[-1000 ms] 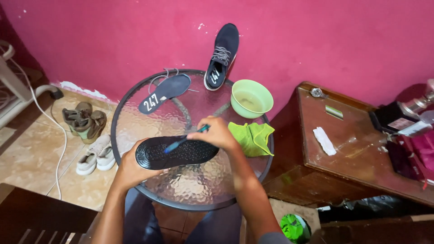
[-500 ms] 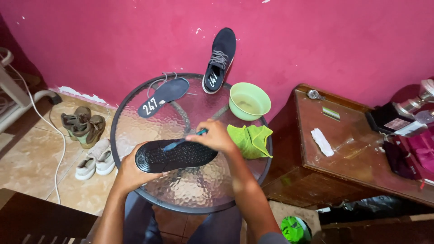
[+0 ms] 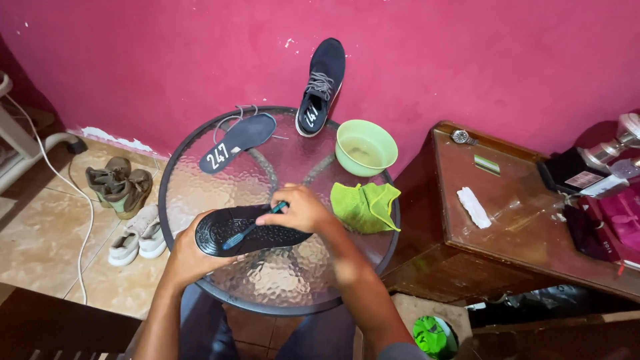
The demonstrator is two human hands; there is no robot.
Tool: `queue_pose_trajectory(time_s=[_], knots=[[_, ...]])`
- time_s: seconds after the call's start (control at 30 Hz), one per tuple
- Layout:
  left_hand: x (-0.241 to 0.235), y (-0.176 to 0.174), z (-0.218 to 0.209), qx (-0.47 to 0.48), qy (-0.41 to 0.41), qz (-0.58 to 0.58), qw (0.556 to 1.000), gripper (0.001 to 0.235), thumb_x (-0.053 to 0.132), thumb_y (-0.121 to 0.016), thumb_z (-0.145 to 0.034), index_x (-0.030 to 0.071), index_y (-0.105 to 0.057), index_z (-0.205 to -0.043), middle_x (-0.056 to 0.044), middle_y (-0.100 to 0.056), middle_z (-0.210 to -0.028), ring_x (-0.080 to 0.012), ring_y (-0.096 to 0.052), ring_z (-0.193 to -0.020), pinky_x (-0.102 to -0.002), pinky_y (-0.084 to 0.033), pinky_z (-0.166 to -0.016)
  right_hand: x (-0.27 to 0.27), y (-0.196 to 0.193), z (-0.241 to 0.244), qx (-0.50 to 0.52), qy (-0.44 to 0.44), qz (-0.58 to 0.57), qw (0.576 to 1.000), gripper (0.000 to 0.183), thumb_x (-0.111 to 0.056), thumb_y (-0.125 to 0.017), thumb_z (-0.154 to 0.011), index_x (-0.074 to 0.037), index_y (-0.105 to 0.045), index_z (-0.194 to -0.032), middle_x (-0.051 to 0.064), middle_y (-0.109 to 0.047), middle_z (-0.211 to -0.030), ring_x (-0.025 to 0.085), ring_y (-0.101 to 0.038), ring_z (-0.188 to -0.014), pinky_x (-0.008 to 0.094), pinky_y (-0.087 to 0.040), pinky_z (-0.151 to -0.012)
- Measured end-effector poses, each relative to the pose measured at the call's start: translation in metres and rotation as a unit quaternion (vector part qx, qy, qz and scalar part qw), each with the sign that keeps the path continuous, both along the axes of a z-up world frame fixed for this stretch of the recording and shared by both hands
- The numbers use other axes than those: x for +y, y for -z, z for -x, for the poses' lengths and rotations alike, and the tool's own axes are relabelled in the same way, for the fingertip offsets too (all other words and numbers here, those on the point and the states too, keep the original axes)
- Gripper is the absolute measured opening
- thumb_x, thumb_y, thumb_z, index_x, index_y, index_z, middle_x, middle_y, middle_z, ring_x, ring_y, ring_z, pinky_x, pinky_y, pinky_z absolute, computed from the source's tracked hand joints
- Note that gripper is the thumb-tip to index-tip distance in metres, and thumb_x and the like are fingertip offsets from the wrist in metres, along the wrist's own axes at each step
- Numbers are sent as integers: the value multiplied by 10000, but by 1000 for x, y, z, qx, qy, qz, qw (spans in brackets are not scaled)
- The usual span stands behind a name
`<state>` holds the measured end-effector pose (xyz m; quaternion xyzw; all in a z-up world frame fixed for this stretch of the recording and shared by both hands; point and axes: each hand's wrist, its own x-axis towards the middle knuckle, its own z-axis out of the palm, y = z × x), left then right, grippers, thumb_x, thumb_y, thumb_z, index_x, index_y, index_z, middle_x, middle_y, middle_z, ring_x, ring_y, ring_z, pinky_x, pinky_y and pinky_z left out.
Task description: The person scrubs the sole of a black shoe using a toothbrush. They hold the shoe over a glass table and repeatedly dip the toothbrush into a bowl of water to clean the textured surface of the sole.
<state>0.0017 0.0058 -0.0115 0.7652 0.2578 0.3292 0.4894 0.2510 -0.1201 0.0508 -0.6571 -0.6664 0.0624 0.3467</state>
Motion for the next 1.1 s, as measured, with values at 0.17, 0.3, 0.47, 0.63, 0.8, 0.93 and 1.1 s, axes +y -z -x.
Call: queue_pose_trajectory(time_s=[0.17, 0.3, 0.47, 0.63, 0.8, 0.93, 1.1], knots=[[-1, -1, -1, 0, 6, 12, 1000, 1044, 149, -999, -326, 123, -651, -1310, -175, -766, -1092, -399, -704, -1077, -554, -555, -928, -10, 1, -40, 30, 102, -10, 994, 416, -477, -930, -672, -125, -732, -772, 107, -597, -636, 279, -639, -626, 357, -506, -630], [-2, -4, -1, 18, 0, 25, 1000, 1048, 159, -1000, -319, 150, -655, -1309, -162, -773, -1100, -388, -708, -1084, -552, -559, -944, -3, 4, -19, -9, 97, -13, 995, 433, -532, -920, -645, -161, -732, -767, 41, -571, -609, 257, -629, -600, 332, -513, -613], [-2, -3, 0, 17, -4, 22, 1000, 1049, 144, -1007, -321, 135, -655, -1309, -171, -768, -1098, -391, -704, -1084, -549, -557, -935, -8, 0, -27, 32, 90, -14, 995, 431, -511, -927, -655, -144, -726, -762, 73, -583, -610, 264, -629, -614, 336, -508, -633], [-2, -5, -2, 5, -4, 20, 1000, 1046, 143, -1002, -318, 143, -661, -1306, -162, -771, -1092, -386, -707, -1078, -535, -561, -933, -1, -2, -20, 19, 139, -36, 989, 438, -532, -922, -659, -146, -732, -746, 72, -571, -600, 277, -632, -599, 348, -503, -610], [-3, -3, -1, 9, -8, 29, 1000, 1046, 144, -1008, -321, 136, -653, -1305, -167, -767, -1103, -380, -700, -1095, -540, -559, -942, -1, 15, -26, 27, 79, -22, 996, 437, -503, -946, -631, -142, -733, -757, 66, -586, -609, 245, -619, -604, 340, -510, -617], [-4, -3, -2, 9, -6, 27, 1000, 1061, 152, -1013, -311, 139, -653, -1309, -156, -766, -1100, -369, -704, -1083, -532, -562, -936, -8, -4, -38, 23, 161, -12, 987, 428, -511, -916, -676, -137, -716, -731, 82, -556, -596, 273, -620, -595, 348, -489, -605], [-2, -1, 0, 2, -7, 15, 1000, 1034, 149, -1025, -312, 140, -678, -1285, -141, -779, -1088, -352, -720, -1073, -513, -566, -934, 1, -5, 0, -15, 36, -24, 999, 436, -513, -923, -649, -147, -700, -731, 44, -573, -560, 245, -614, -602, 307, -519, -626]])
